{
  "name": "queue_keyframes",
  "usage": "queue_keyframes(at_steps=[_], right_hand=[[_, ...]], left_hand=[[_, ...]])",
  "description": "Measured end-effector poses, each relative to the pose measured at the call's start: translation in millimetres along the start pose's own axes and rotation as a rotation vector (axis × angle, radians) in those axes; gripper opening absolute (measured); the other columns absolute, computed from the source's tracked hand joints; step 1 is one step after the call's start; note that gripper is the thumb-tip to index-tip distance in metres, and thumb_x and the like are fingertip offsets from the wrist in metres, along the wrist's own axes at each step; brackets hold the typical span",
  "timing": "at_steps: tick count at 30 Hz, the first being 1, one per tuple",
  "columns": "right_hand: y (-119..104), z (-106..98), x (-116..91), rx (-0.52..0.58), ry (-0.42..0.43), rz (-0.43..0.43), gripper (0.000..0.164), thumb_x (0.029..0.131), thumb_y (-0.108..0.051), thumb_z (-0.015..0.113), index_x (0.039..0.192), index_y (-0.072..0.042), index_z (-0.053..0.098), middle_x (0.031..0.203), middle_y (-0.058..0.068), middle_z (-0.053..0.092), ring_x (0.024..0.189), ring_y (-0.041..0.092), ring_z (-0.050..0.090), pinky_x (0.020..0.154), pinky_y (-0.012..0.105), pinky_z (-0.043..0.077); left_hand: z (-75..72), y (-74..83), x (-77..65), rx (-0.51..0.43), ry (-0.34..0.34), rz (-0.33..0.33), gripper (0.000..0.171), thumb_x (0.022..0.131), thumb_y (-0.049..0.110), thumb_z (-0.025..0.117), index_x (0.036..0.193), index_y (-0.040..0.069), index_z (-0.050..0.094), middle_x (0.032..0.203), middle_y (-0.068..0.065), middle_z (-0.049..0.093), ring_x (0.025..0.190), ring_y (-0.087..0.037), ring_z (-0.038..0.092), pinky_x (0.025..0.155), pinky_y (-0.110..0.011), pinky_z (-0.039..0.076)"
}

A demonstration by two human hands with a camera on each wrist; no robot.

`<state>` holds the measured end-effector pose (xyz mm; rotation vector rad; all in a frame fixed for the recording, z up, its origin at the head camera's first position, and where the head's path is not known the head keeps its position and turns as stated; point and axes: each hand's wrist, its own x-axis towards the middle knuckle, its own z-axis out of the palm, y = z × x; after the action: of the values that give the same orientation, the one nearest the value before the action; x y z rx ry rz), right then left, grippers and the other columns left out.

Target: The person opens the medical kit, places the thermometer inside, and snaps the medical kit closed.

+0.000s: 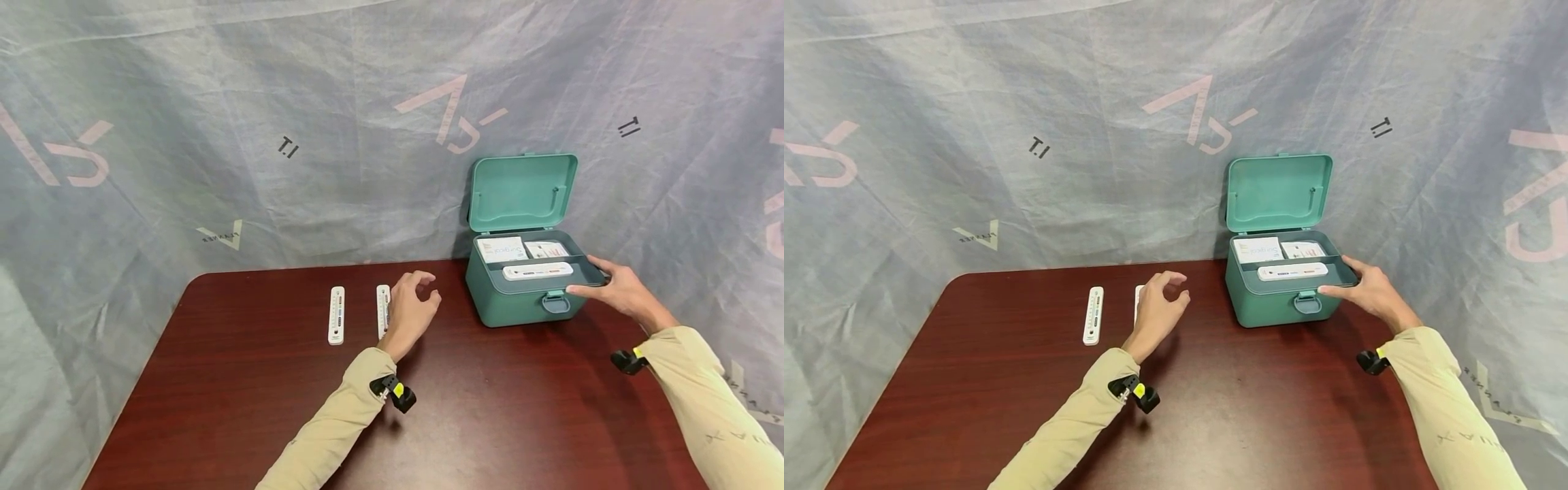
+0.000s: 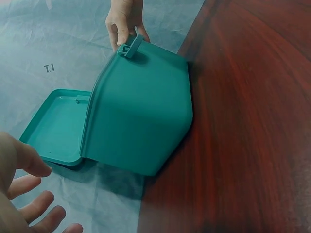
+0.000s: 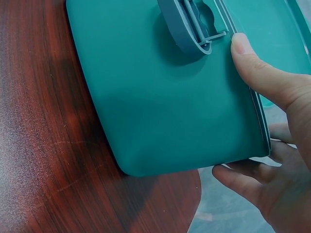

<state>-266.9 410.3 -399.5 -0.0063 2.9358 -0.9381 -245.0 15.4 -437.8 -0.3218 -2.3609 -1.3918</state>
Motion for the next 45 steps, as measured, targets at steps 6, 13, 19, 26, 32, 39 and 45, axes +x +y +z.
queue_keyframes(at_steps=[6, 13, 19, 26, 32, 39, 45], right_hand=[[-1.5, -0.2, -1.6, 0.029, -0.022, 0.01, 0.104, 0.079, -0.053, 0.069, 0.152, -0.006, 0.011, 0.135, 0.033, 0.041, 0.113, 0.034, 0.047, 0.085, 0.042, 0.043], [3.9, -0.3, -3.6, -0.001, -0.012, 0.008, 0.103, 0.08, -0.053, 0.069, 0.152, -0.005, 0.013, 0.13, 0.032, 0.047, 0.105, 0.031, 0.05, 0.078, 0.035, 0.045], [6.8, 1.9, 0.0, -0.011, -0.001, 0.008, 0.103, 0.079, -0.052, 0.07, 0.151, -0.004, 0.015, 0.129, 0.032, 0.048, 0.105, 0.029, 0.052, 0.074, 0.028, 0.044], [7.8, 2.5, 2.0, 0.002, -0.008, -0.005, 0.101, 0.08, -0.049, 0.071, 0.151, -0.003, 0.015, 0.125, 0.031, 0.052, 0.095, 0.017, 0.055, 0.07, 0.023, 0.045], [6.5, 1.5, 0.9, 0.009, -0.001, -0.017, 0.1, 0.08, -0.048, 0.071, 0.151, -0.003, 0.016, 0.122, 0.03, 0.054, 0.09, 0.011, 0.056, 0.069, 0.022, 0.045], [3.9, 0.2, 1.5, 0.011, 0.011, -0.03, 0.099, 0.08, -0.047, 0.071, 0.15, -0.002, 0.018, 0.12, 0.03, 0.056, 0.087, 0.008, 0.056, 0.067, 0.019, 0.044], [5.0, 1.2, 2.7, 0.011, 0.032, -0.051, 0.098, 0.079, -0.045, 0.073, 0.149, -0.001, 0.021, 0.121, 0.032, 0.054, 0.086, 0.004, 0.055, 0.066, 0.016, 0.044]], left_hand=[[-1.3, -7.9, -6.4, 0.008, 0.047, -0.03, 0.023, 0.081, 0.015, 0.067, 0.104, 0.019, 0.067, 0.099, 0.004, 0.06, 0.092, -0.019, 0.056, 0.074, -0.031, 0.045], [-2.9, -18.9, -15.5, 0.027, 0.058, -0.058, 0.024, 0.082, 0.017, 0.067, 0.105, 0.021, 0.067, 0.1, 0.006, 0.059, 0.091, -0.014, 0.054, 0.074, -0.031, 0.046], [-3.6, -28.0, -22.6, 0.038, 0.081, -0.075, 0.025, 0.08, 0.015, 0.068, 0.104, 0.02, 0.067, 0.1, 0.004, 0.06, 0.094, -0.021, 0.058, 0.074, -0.033, 0.046], [-5.9, -38.3, -26.7, 0.038, 0.116, -0.081, 0.026, 0.078, 0.013, 0.069, 0.103, 0.018, 0.067, 0.099, 0.003, 0.059, 0.093, -0.02, 0.056, 0.075, -0.034, 0.046], [-8.6, -47.3, -29.7, 0.012, 0.153, -0.111, 0.029, 0.075, 0.009, 0.071, 0.103, 0.016, 0.067, 0.097, 0.001, 0.058, 0.09, -0.021, 0.057, 0.077, -0.034, 0.046], [-10.7, -56.8, -32.8, -0.004, 0.186, -0.153, 0.032, 0.074, 0.008, 0.072, 0.105, 0.014, 0.066, 0.101, -0.005, 0.06, 0.094, -0.028, 0.059, 0.077, -0.037, 0.047], [-12.2, -63.2, -36.8, -0.015, 0.204, -0.17, 0.035, 0.073, 0.006, 0.073, 0.106, 0.012, 0.065, 0.104, -0.01, 0.06, 0.094, -0.031, 0.059, 0.077, -0.04, 0.047]])
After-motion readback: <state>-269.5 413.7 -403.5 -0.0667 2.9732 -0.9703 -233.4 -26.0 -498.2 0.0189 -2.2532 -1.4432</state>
